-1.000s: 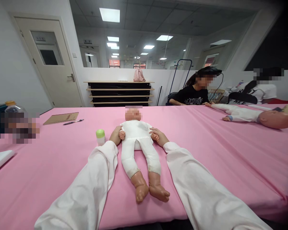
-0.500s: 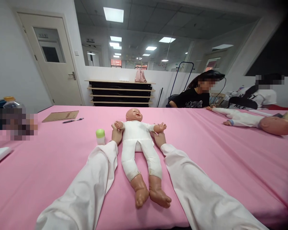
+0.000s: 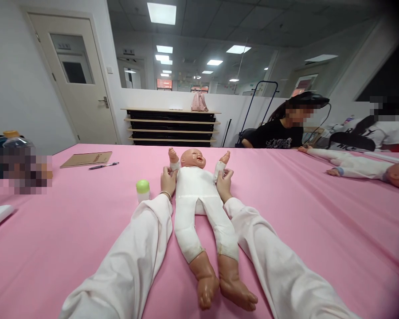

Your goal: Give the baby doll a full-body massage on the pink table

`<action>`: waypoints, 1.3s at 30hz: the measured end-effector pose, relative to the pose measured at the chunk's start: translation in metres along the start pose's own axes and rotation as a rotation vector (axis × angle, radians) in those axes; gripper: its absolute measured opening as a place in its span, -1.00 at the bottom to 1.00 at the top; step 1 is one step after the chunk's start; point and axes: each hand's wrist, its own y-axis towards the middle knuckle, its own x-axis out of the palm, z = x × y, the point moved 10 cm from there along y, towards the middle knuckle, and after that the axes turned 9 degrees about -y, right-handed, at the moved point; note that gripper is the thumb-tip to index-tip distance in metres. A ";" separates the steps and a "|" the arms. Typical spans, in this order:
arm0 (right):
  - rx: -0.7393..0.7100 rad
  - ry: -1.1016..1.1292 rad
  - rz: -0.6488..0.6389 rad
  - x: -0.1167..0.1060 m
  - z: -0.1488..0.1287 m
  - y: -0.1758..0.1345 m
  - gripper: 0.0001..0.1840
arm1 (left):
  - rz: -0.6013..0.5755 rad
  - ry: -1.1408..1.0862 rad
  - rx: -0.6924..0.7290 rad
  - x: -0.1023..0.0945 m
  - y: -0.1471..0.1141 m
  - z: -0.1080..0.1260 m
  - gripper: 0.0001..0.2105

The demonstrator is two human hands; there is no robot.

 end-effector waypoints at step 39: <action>-0.088 -0.108 -0.269 0.032 0.013 0.008 -0.55 | -0.124 0.176 -0.234 0.017 0.022 -0.035 -0.66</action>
